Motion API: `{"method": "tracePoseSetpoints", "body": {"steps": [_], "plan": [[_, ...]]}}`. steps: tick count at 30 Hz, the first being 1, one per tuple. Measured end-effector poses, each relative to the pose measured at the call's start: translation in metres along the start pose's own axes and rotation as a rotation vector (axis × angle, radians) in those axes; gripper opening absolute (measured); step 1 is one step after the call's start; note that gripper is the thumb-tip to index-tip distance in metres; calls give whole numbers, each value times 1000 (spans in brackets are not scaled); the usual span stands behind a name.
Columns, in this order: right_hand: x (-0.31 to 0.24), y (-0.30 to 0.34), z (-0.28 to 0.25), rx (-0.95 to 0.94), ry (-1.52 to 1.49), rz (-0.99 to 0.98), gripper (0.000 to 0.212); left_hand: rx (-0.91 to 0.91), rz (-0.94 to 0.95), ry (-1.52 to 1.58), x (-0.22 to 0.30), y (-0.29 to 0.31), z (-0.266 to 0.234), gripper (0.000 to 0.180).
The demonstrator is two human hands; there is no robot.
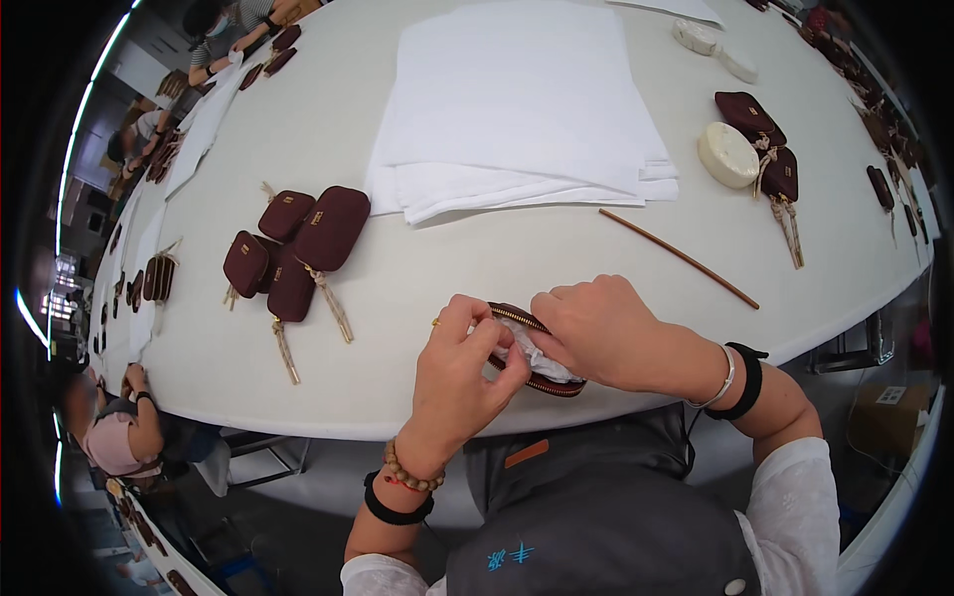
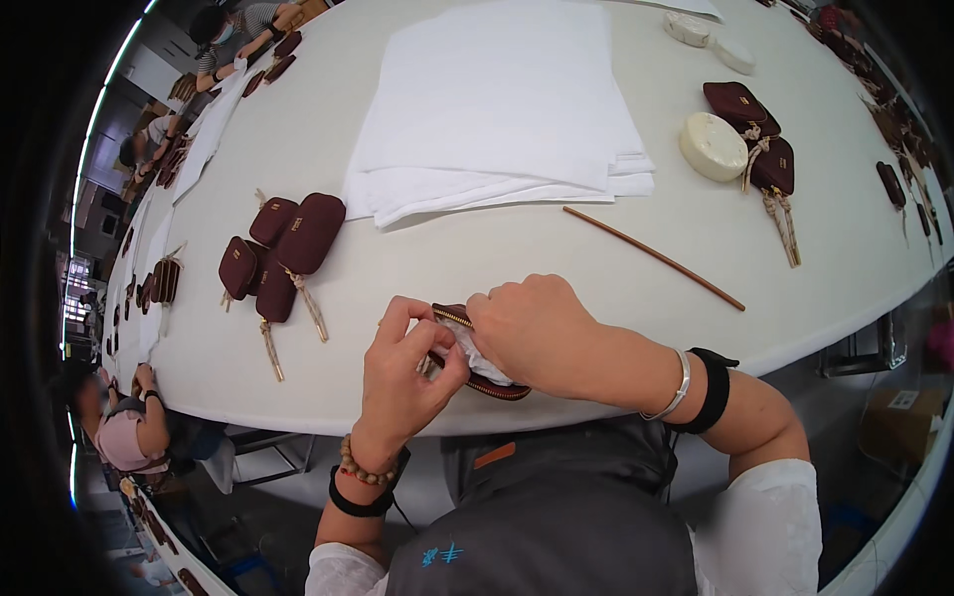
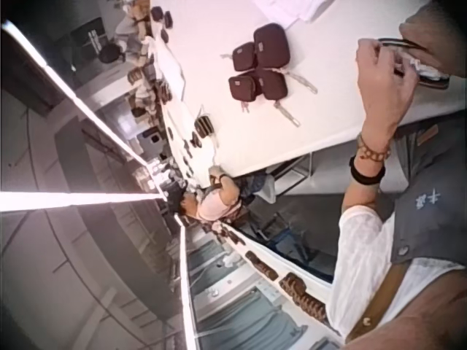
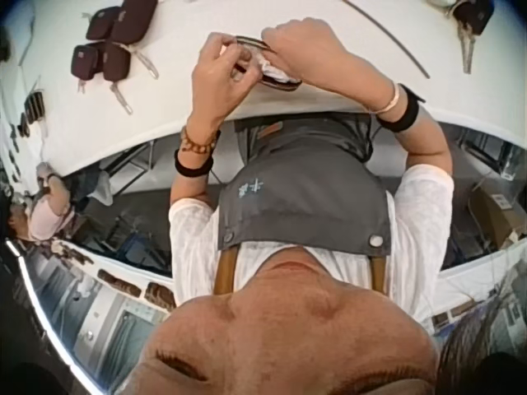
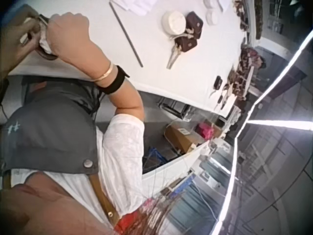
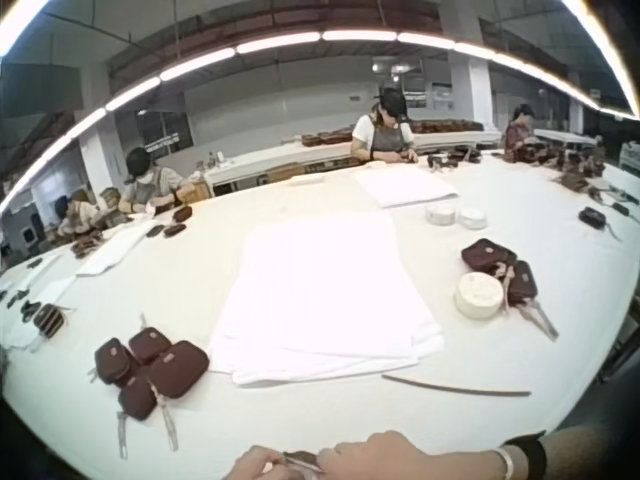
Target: The person repeatedly stuffs white tissue paper into small maroon pouches. They use a thin wooden stick to push the paper deep into the pouches and then zip them closed. The person handles the pouches one at a time, repeating the process of opening, stuffing, and closing.
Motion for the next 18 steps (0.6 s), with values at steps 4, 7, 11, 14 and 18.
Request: {"method": "tracePoseSetpoints", "body": {"steps": [4, 7, 11, 14, 18], "plan": [[16, -4, -1, 102, 52, 28, 23, -46, 106, -209, 6, -1, 2, 12], [16, -2, -7, 95, -68, -23, 22, -29, -10, -102, 4, -5, -6, 15], [3, 1, -7, -15, -93, -25, 21, -47, -34, -35, -3, -18, -13, 20], [4, 8, -9, -49, -100, 8, 23, -137, -109, -129, -8, -26, -7, 19], [23, 13, -1, -64, -111, 79, 28, -111, -161, -330, -8, -29, -1, 17]]}}
Point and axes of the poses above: each hand's wrist, its own y-axis away from the middle knuckle, its own z-axis out of the palm, x = y × z, the point moved 9 cm from there along -y, towards the middle knuckle
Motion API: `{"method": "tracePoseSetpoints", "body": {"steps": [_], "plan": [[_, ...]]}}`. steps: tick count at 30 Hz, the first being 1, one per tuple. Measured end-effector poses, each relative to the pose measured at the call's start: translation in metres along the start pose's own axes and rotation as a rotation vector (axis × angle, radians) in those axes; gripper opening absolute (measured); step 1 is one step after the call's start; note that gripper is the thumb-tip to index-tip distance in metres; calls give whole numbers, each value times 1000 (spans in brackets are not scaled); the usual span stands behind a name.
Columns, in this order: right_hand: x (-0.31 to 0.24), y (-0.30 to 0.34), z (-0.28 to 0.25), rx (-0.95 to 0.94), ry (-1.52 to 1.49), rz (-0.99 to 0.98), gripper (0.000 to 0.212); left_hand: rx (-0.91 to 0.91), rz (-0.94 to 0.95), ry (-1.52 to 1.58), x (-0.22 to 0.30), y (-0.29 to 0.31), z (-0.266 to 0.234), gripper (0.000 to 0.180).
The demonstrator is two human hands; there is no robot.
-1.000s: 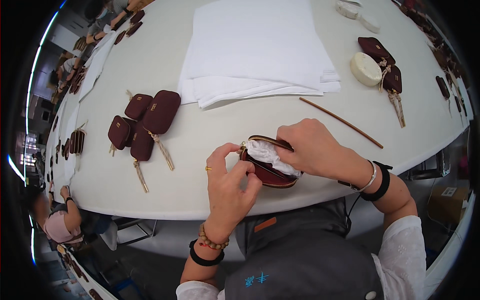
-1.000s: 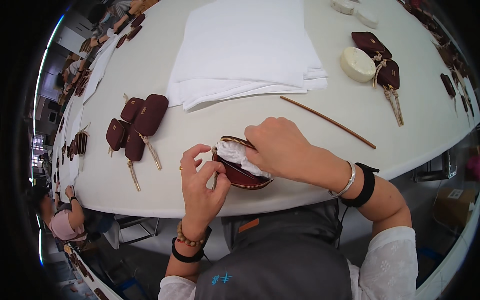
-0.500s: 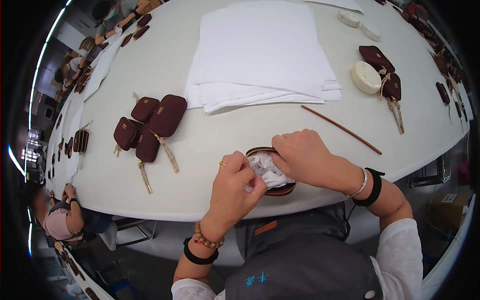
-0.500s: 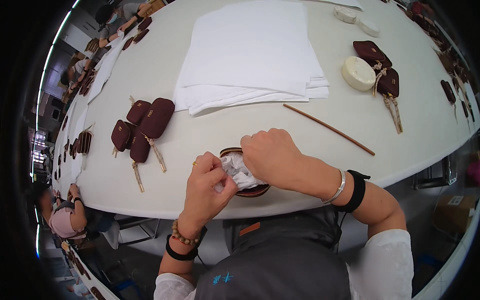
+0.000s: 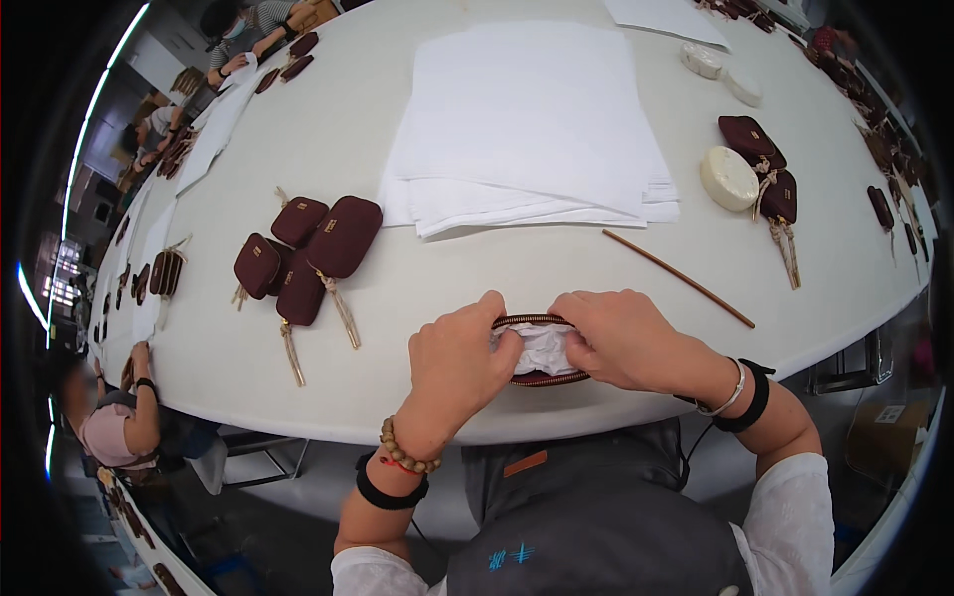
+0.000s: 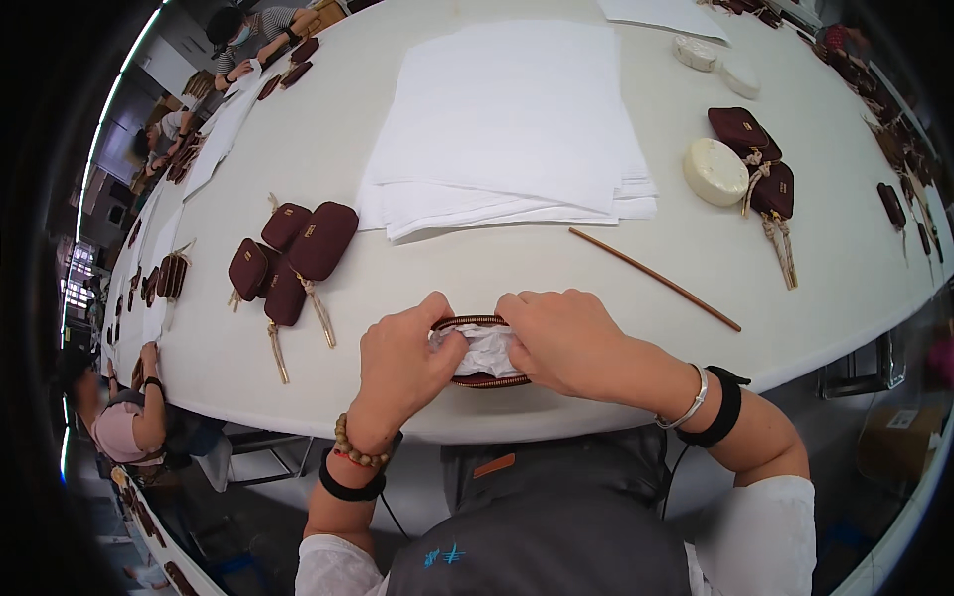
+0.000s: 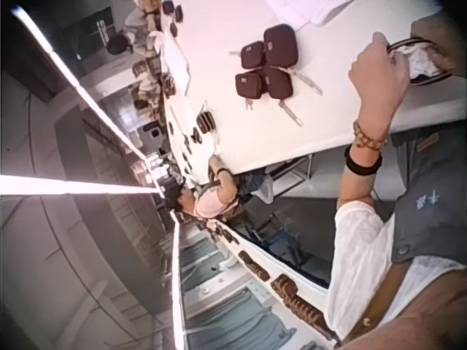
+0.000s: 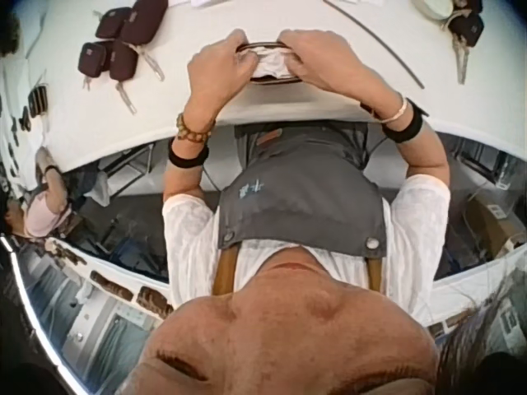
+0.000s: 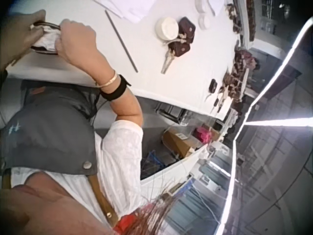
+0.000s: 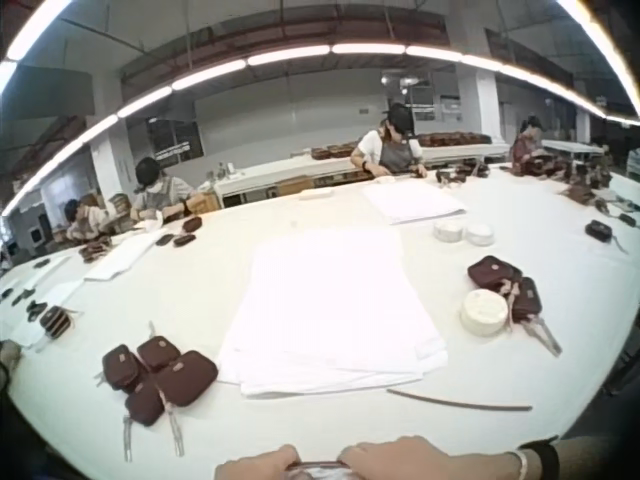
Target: The person repeatedly stuffs white tissue paper into small maroon pouches. They use a thin wooden stick to push the paper deep into the pouches and then zip them closed. The person handles the pouches one at a time, repeating the process of opening, stuffing, and closing.
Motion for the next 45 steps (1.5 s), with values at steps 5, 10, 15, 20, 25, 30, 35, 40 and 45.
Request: {"method": "tracePoseSetpoints", "body": {"steps": [5, 10, 15, 20, 25, 30, 35, 40, 45], "plan": [[12, 0, -6, -188, -207, 155, 36, -34, -4, 127, -5, 8, -15, 19], [1, 1, -16, -34, -238, 102, 38, -143, 40, 50, -2, 6, -7, 18], [3, -5, -4, -186, -191, 32, 37, -47, 77, 196, -14, 11, 0, 31], [20, -13, -8, -155, -341, 100, 34, -352, -43, 700, -26, 21, 12, 33], [20, -15, 3, -121, -526, 159, 33, -371, -118, 782, -22, 35, 19, 34], [18, -10, 1, -72, -509, 191, 29, -82, -4, 402, -17, 38, 14, 37], [29, -6, 8, 23, -683, 175, 29, 212, -27, 827, -27, 47, 0, 32], [23, -5, 10, -83, -864, 115, 32, 90, 316, 443, 7, 53, -3, 37], [17, 6, 18, -376, -1050, 79, 40, 191, 296, 480, -15, 63, 8, 32]]}}
Point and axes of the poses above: each hand's wrist, its own y-axis away from the middle knuckle, its own z-axis out of the palm, x = y × z, the point moved 9 cm from there along -y, towards the middle knuckle
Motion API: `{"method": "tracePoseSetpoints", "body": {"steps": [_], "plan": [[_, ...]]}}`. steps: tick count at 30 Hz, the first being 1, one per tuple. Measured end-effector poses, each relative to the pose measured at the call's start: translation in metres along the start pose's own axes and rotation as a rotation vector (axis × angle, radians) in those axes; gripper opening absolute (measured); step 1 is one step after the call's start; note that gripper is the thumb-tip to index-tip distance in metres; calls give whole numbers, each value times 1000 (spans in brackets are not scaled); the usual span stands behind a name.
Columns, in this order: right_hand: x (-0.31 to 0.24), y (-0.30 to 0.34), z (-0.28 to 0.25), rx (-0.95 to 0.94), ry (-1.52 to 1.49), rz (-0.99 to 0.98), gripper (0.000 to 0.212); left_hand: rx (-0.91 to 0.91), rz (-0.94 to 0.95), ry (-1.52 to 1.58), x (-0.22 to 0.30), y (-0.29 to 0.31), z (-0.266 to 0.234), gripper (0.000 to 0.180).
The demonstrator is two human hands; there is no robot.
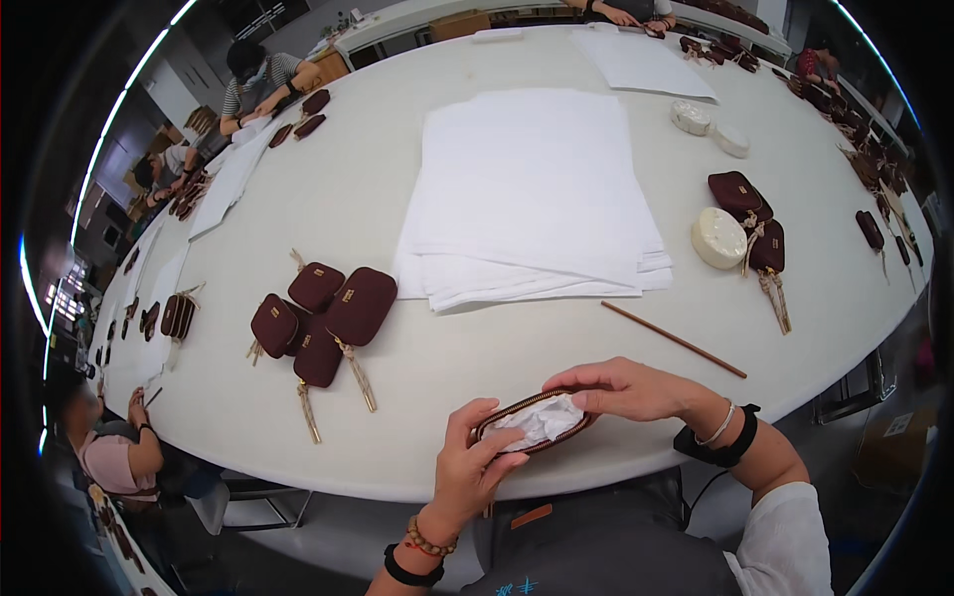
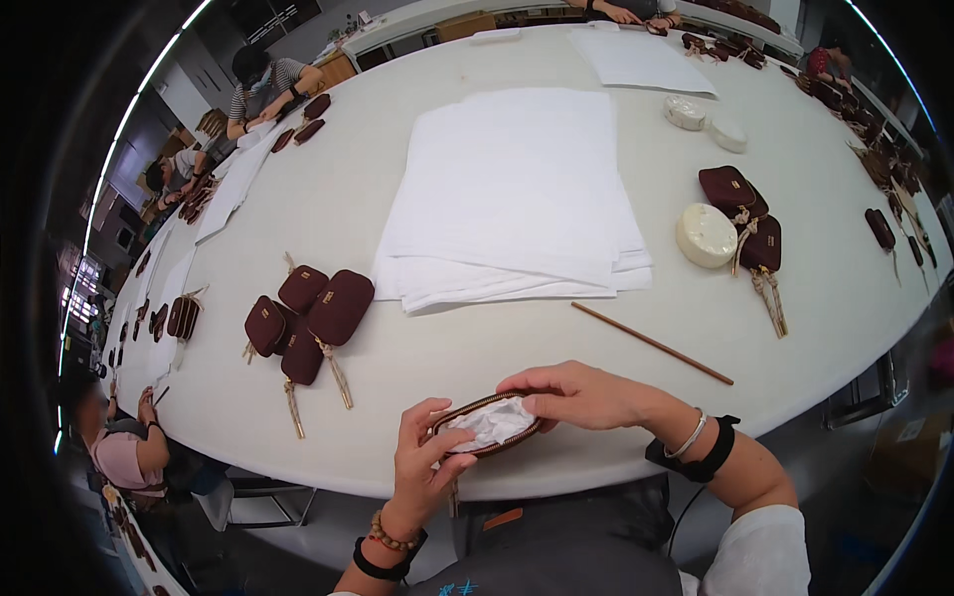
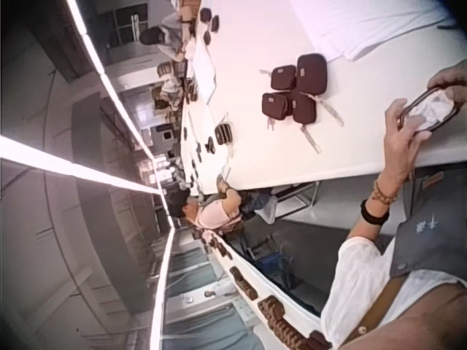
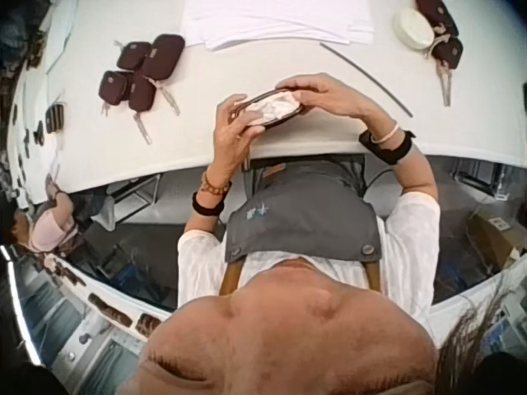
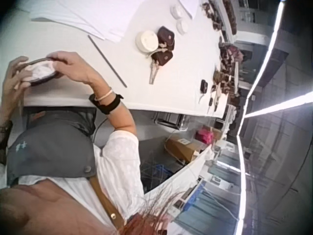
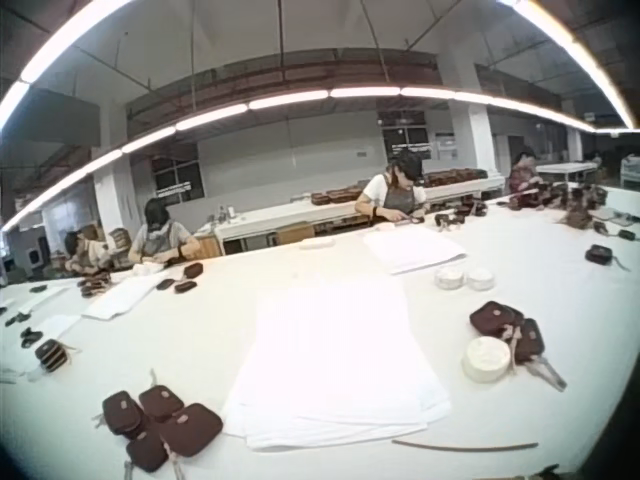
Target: The person repeatedly stuffs white tissue paper into small maroon pouches. They use a thin wooden stick to push the paper deep into the pouches and then zip them closed. The person handles the pouches one at a time, repeating the process of opening, stuffing, and closing.
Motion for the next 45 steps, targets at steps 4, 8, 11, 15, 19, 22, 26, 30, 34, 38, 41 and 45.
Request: {"method": "tracePoseSetpoints", "body": {"steps": [4, 8, 11, 15, 19, 22, 26, 30, 34, 38, 41, 45], "plan": [[-1, 2, 3, 81, 218, -14, 39, 37, 42, -94, 9, 3, -2, 27], [-5, 6, 1, 266, 312, -166, 33, -35, 44, -205, 10, 1, 1, 30], [-13, 13, -7, 428, 191, -332, 26, 108, 78, -171, 20, -5, -11, 34], [-18, 24, 6, 301, 292, -433, 20, 181, 111, -141, 9, 10, -15, 38], [-15, 27, 10, 356, 467, -484, 27, 241, -29, -20, -12, 16, -17, 43], [-11, 25, 8, 417, 569, -457, 27, 326, -59, 130, -7, 9, -17, 35], [-11, 26, 8, 461, 660, -421, 24, 184, -58, 7, -10, 4, -10, 24], [-9, 27, 6, 498, 537, -410, 21, 85, -247, 209, -17, 4, 2, 16], [-7, 26, 3, 439, 194, -348, 24, 37, -452, 738, -18, 2, 22, 26], [-11, 24, -5, 452, 65, -274, 25, -9, -677, 1094, -24, -8, 34, 25], [-4, 22, -7, 461, -86, -208, 19, -57, -689, 1124, -24, -23, 29, 22], [-13, 25, -9, 547, -246, -224, 21, -81, -725, 1051, -25, -30, 25, 22]]}}
Point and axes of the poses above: each hand's wrist, its own y-axis away from the middle knuckle, its own z-axis out of the palm, x = y × z, the point moved 9 cm from there along -y, towards the middle knuckle
